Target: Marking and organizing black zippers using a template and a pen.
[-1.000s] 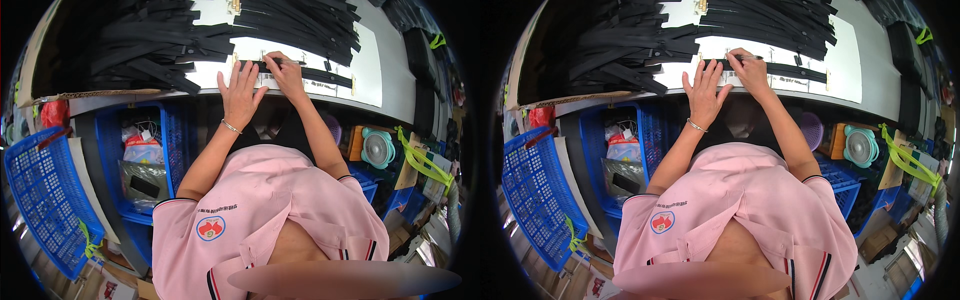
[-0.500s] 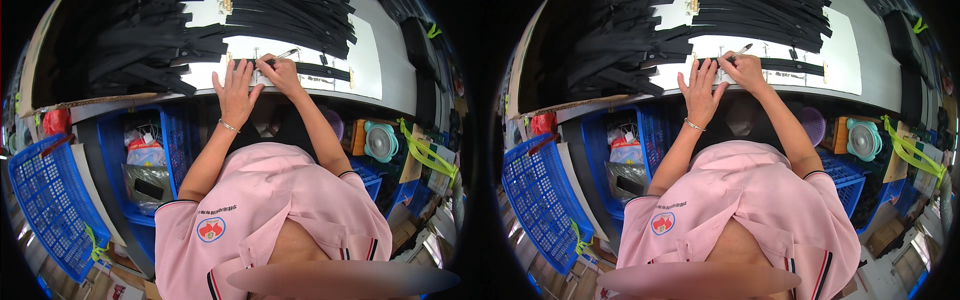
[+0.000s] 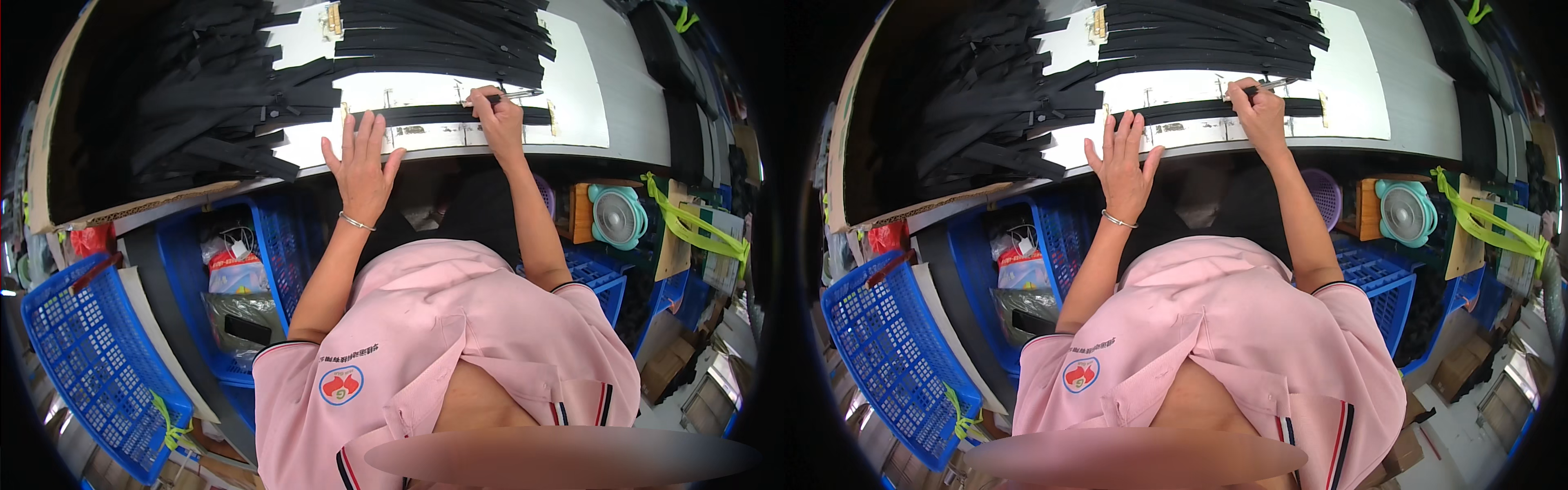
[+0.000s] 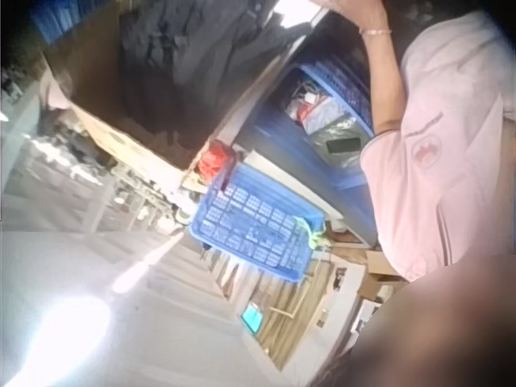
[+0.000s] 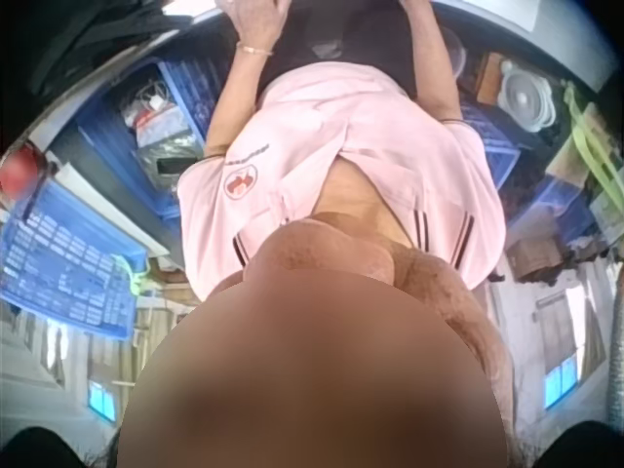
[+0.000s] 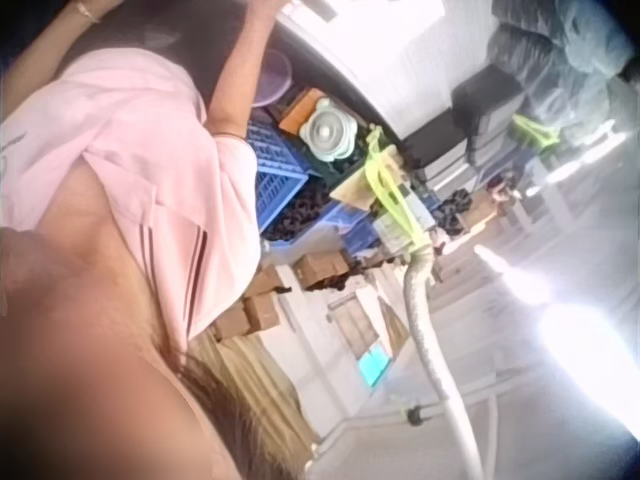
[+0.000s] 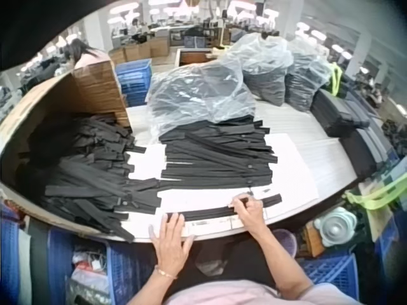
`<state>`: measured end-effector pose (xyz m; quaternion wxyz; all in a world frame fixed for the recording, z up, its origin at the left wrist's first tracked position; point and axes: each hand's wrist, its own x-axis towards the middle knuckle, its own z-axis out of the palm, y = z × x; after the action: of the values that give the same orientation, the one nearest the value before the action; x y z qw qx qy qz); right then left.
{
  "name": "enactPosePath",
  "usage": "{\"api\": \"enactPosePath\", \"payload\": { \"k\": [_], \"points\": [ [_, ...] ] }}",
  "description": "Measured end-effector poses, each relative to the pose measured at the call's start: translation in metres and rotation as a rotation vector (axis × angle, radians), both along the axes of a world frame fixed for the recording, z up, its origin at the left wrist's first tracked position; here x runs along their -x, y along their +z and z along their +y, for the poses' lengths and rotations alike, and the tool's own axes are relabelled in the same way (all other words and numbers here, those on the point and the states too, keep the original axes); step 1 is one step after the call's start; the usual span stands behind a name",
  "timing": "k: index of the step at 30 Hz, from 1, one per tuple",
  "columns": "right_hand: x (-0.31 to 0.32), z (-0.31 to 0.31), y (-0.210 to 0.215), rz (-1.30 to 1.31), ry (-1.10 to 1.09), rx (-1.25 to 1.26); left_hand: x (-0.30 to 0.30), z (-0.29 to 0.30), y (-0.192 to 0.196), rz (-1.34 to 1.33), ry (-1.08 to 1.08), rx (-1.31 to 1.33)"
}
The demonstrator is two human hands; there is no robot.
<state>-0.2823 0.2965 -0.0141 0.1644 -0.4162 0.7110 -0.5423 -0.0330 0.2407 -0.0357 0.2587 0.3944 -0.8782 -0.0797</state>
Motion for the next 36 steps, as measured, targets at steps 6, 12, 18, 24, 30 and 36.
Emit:
{"api": "enactPosePath", "payload": {
  "k": [6,12,18,24,30,36],
  "points": [
    [-0.001,0.003,0.002,0.003,0.003,-0.055,0.002,0.007,0.004,-0.039,-0.001,-0.055],
    [0.0,0.002,-0.002,0.037,0.019,-0.037,0.047,0.033,0.017,0.038,-0.18,-0.137],
    [0.001,0.0,-0.009,0.135,0.033,-0.047,0.068,0.037,0.009,0.048,-0.212,-0.161],
    [0.005,0.007,-0.006,0.027,0.076,-0.059,0.067,0.036,0.007,0.011,-0.211,-0.121],
    [0.008,0.007,-0.013,0.052,0.139,-0.009,0.068,0.037,0.005,-0.01,-0.2,-0.093],
    [0.009,0.006,-0.012,0.189,0.127,-0.013,0.07,0.036,0.006,0.001,-0.208,-0.08]
  ]
}}
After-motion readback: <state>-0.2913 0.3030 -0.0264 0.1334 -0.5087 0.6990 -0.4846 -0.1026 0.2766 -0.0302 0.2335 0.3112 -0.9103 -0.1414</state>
